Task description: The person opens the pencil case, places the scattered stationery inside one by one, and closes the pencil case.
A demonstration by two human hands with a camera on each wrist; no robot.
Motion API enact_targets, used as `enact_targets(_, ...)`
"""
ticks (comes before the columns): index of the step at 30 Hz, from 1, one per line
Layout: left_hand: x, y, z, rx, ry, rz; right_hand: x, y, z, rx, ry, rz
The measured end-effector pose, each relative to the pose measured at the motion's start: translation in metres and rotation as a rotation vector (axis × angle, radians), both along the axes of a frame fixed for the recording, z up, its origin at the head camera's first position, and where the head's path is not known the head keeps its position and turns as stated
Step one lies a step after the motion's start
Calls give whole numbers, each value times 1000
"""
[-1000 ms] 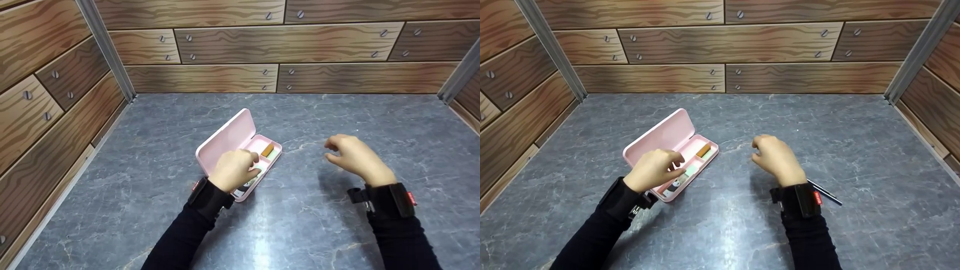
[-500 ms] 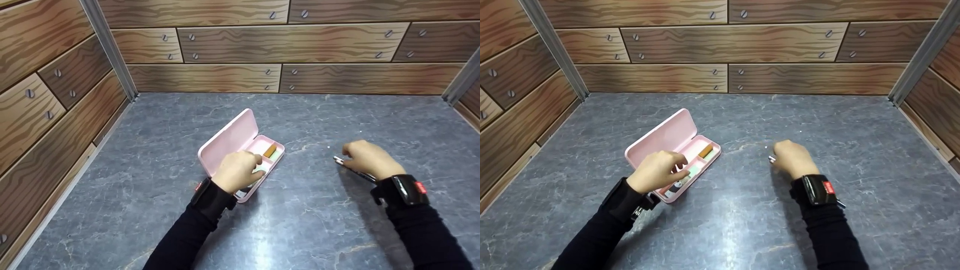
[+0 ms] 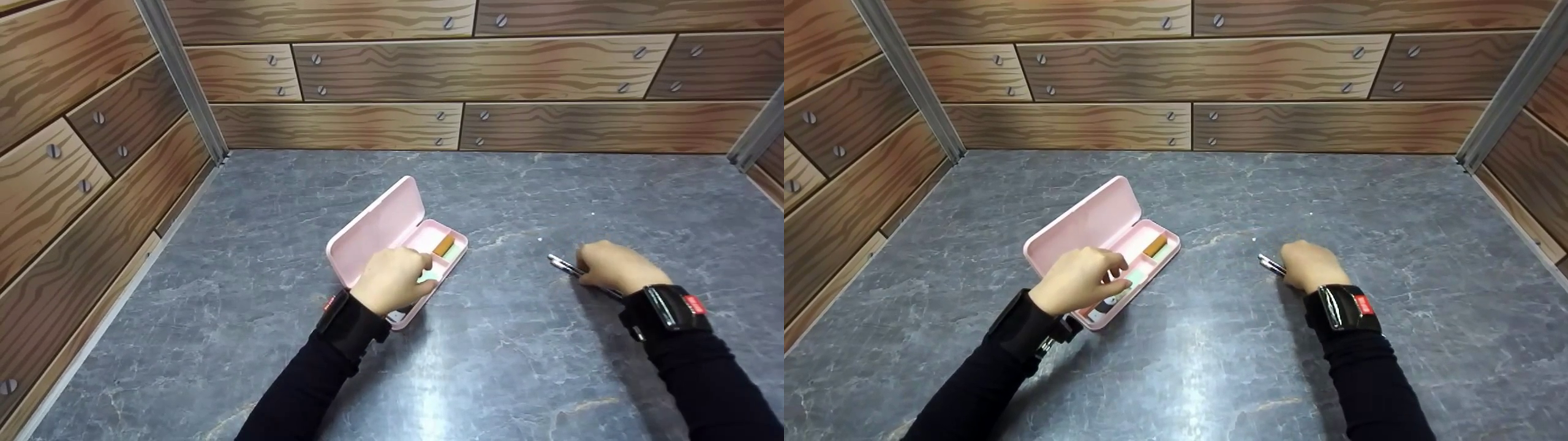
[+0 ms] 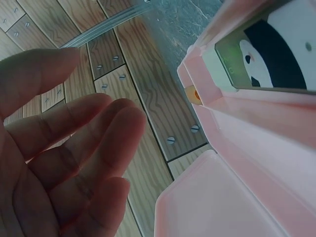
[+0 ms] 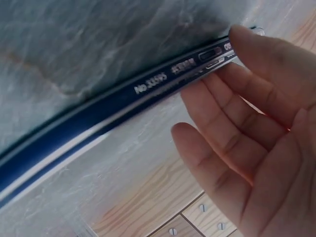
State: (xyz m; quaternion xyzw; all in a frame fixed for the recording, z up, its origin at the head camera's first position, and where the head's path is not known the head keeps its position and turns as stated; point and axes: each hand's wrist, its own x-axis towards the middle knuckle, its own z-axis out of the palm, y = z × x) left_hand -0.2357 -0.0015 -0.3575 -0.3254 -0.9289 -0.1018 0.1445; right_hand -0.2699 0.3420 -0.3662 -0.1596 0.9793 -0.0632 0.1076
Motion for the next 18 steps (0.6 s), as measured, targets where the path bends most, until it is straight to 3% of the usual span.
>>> enact_targets(18, 1, -1, 1, -2, -13, 3, -2, 5, -4, -74, -37, 45)
